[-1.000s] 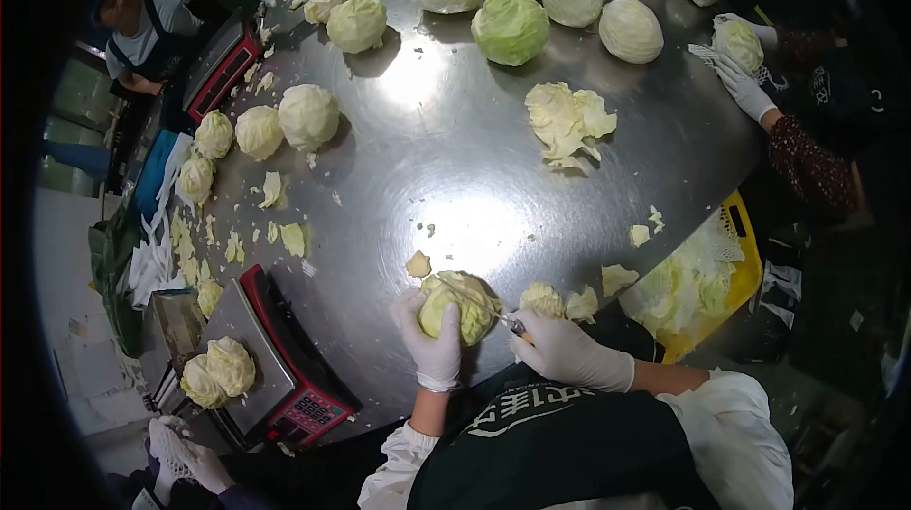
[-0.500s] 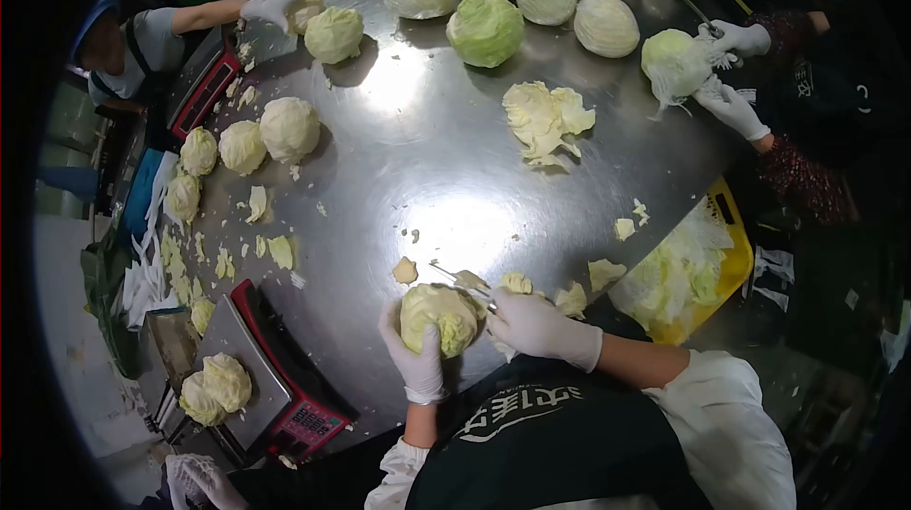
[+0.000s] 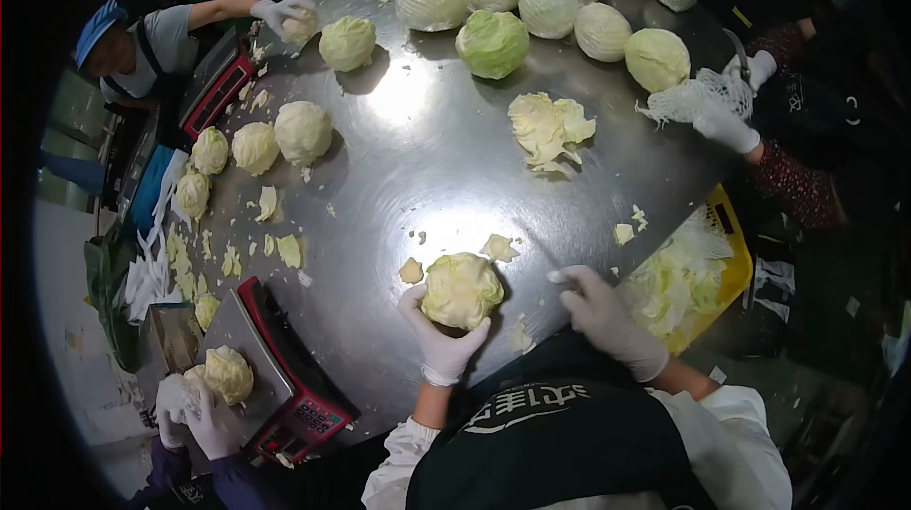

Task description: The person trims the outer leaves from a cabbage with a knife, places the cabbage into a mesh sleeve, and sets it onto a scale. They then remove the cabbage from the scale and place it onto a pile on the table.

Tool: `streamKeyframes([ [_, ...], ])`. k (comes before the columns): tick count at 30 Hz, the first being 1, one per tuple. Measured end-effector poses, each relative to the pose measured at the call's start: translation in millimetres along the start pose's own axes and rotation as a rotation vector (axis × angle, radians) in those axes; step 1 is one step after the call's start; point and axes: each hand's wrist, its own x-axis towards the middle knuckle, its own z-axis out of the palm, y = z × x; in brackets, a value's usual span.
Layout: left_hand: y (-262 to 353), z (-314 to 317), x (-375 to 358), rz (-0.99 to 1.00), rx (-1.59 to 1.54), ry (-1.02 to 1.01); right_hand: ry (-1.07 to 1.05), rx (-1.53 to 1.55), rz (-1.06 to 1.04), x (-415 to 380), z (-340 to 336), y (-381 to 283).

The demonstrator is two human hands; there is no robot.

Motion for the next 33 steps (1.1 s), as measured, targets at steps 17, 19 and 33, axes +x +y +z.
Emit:
streamKeyframes([
  [17, 20, 38, 8, -0.081, 0.195, 0.147, 0.041, -0.544, -0.43, 37, 56, -40],
  [19, 19, 41, 8, -0.079, 0.199, 0.191, 0.018, -0.535, -0.42, 42, 56, -42],
  [33, 12, -24, -30, -0.175, -0.165, 0.004, -0.015, -0.35, -0.096, 103, 23, -3],
])
